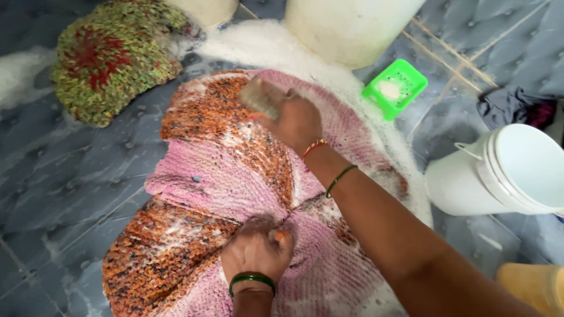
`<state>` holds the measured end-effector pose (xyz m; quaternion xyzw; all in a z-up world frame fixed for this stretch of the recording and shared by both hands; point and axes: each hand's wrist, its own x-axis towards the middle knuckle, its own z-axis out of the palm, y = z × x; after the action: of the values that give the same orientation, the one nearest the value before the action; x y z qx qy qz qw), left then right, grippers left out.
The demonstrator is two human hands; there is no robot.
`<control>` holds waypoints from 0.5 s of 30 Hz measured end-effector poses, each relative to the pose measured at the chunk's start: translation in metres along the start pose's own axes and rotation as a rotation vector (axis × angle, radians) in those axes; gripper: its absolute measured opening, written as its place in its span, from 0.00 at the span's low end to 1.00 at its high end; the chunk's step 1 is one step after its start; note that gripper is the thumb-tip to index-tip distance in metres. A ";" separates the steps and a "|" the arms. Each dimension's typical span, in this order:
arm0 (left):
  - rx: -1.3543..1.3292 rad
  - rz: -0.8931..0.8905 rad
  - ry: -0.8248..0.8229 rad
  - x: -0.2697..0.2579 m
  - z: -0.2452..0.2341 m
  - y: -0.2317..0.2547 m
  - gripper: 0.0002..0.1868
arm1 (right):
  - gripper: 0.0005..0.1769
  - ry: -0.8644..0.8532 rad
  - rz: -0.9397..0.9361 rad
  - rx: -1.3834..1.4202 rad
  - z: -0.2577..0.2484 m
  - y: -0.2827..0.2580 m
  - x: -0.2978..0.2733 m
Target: The person washes a circular rug on a tiled floor by applying soapy water and using a scrub brush to clean the surface, moving across different sections of the fabric.
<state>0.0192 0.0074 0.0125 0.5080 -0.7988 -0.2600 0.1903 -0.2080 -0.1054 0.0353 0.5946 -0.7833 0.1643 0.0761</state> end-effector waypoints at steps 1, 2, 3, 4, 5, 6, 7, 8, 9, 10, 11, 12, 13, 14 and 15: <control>0.027 -0.015 -0.010 0.001 0.000 0.000 0.14 | 0.37 -0.104 0.042 0.016 -0.001 -0.005 -0.011; 0.050 -0.028 -0.017 0.001 0.001 0.001 0.15 | 0.35 -0.205 0.083 0.028 -0.003 -0.014 -0.032; 0.032 -0.018 0.000 0.000 0.002 0.003 0.15 | 0.35 -0.089 -0.109 0.027 -0.013 -0.021 -0.068; 0.022 -0.007 0.024 0.000 0.002 0.002 0.15 | 0.35 0.034 -0.305 0.030 -0.024 -0.029 -0.099; 0.012 0.005 0.048 0.001 0.002 0.002 0.15 | 0.39 -0.143 -0.257 0.036 -0.037 -0.036 -0.128; 0.050 -0.004 0.010 0.001 0.002 0.001 0.16 | 0.43 -0.319 -0.202 0.046 -0.049 -0.039 -0.149; 0.089 -0.014 -0.029 0.000 0.003 0.001 0.16 | 0.42 -0.283 -0.162 -0.012 -0.053 -0.028 -0.144; 0.126 -0.019 -0.066 0.001 0.006 0.003 0.17 | 0.41 -0.245 -0.119 -0.074 -0.054 -0.010 -0.131; 0.176 -0.045 -0.073 0.005 0.009 0.002 0.18 | 0.40 -0.207 -0.075 -0.136 -0.053 0.008 -0.116; 0.215 -0.083 -0.090 0.004 0.009 0.001 0.20 | 0.40 -0.192 0.013 -0.165 -0.049 0.025 -0.096; 0.255 -0.120 -0.107 0.002 0.010 0.004 0.21 | 0.39 -0.176 0.100 -0.195 -0.047 0.040 -0.073; 0.230 -0.111 -0.100 0.000 0.009 0.005 0.19 | 0.41 -0.120 0.133 -0.230 -0.047 0.050 -0.054; 0.204 -0.102 -0.093 -0.001 0.007 0.005 0.18 | 0.44 -0.063 0.166 -0.265 -0.047 0.054 -0.045; 0.178 -0.086 -0.081 0.001 0.004 0.006 0.16 | 0.43 -0.117 0.227 -0.184 -0.046 0.053 -0.045; 0.179 -0.078 -0.091 0.003 0.002 0.007 0.17 | 0.42 -0.171 0.287 -0.102 -0.045 0.048 -0.047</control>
<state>0.0120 0.0069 0.0150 0.5414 -0.8062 -0.2179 0.0973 -0.2444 -0.0361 0.0545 0.4841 -0.8710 0.0827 0.0151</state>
